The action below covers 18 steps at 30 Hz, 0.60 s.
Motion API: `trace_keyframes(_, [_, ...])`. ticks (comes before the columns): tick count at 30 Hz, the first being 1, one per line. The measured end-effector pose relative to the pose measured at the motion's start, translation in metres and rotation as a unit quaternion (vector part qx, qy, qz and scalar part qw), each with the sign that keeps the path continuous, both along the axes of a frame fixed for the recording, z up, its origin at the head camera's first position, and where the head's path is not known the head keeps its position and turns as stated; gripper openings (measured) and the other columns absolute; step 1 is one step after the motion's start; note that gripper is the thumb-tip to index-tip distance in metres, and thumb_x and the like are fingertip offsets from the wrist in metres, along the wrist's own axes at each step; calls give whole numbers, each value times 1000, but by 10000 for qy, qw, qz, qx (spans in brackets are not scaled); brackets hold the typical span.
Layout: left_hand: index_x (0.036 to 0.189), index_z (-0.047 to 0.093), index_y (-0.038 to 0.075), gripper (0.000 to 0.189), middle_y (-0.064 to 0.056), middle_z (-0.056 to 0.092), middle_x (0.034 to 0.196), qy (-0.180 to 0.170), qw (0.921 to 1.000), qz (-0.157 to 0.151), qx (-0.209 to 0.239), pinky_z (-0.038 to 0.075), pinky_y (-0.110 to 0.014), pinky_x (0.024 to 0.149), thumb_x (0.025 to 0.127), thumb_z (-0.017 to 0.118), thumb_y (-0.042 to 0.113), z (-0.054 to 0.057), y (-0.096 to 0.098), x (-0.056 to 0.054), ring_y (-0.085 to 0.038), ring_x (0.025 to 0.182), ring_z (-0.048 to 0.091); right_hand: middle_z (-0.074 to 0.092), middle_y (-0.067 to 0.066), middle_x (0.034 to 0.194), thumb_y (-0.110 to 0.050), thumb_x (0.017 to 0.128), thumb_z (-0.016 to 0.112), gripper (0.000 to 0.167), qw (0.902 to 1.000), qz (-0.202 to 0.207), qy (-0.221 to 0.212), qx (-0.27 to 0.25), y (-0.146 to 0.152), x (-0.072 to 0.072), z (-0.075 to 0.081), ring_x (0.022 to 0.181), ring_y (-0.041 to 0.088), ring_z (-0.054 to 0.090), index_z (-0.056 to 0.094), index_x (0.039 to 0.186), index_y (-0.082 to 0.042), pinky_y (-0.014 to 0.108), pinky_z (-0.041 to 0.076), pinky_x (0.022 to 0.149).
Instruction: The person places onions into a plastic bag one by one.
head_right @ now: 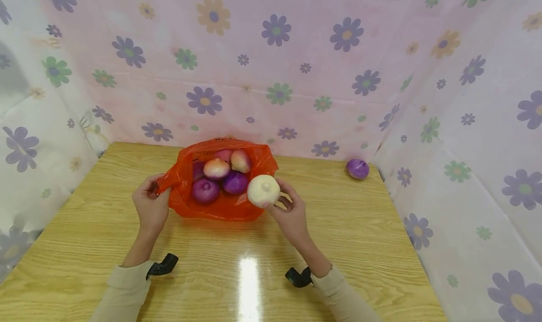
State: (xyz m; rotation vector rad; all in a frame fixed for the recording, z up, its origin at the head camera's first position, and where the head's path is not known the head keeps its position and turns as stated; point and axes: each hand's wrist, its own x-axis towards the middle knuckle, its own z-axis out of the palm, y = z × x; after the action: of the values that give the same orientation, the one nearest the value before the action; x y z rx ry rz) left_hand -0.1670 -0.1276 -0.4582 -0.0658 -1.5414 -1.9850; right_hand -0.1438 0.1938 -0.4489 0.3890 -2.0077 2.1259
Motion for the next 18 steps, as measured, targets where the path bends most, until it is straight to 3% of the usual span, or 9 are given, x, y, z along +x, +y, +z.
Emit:
trace_keyframes(9, [106,62,-22,20,2,71,94,79,10000,4,7,59,-18,78,86,63,-20,0,0,0,-10,85,67,55,3,133,6,87,73,63,9979,632,-56,105,-16,-3,7,109,20,64,50,146,1,31,59,90])
trace_keyframes(18, [107,63,-21,20,2,70,95,62,9999,-8,-100,58,-18,78,87,63,-18,1,-1,1,-11,86,66,51,14,144,1,91,72,62,9927,831,-421,762,-41,-9,13,115,30,60,49,148,-8,28,58,90])
